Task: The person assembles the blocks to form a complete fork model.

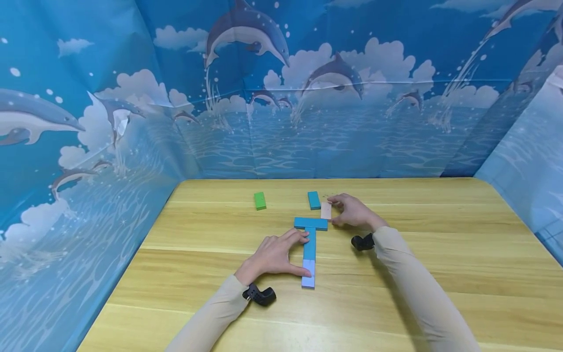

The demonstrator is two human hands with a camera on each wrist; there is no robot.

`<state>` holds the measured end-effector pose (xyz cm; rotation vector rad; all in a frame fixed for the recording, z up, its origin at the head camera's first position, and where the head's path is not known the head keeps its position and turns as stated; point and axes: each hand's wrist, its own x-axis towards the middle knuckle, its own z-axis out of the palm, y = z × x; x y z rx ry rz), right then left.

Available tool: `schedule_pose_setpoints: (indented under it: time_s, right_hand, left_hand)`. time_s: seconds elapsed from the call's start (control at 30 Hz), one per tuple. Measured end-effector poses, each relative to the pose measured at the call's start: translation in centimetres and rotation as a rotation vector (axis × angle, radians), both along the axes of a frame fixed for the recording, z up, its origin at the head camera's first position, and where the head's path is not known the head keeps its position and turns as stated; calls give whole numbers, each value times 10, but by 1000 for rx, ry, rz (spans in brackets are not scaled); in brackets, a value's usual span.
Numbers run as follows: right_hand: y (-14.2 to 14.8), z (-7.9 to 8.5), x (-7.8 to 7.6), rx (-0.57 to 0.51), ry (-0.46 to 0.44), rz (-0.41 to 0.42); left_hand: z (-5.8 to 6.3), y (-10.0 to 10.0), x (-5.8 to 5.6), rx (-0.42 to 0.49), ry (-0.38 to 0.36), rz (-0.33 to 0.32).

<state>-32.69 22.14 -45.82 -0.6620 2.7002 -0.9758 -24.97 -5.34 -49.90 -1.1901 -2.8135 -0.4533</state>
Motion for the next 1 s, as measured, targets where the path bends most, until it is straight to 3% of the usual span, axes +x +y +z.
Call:
schedule_pose_setpoints:
  time_s: [0.13,0.37,0.67,0.83,1.0]
  right_hand:
    - [2,6,-5,-64,-63,-3]
    - [-16,7,-21,-32,1,-107]
    - [-33,6,-38,3,-27,-34]
    - [-36,1,-44,45,-47,-33]
    - [-44,2,-45,81,-2,-50]
  left_hand:
    - [0,0,0,-3,-8,4]
    - [0,-2,1,-17,-10,9]
    - [1,1,0,-19,-5,0]
    - [2,1,1,-14,-10,-4]
    - [3,-1,0,-14,1,0]
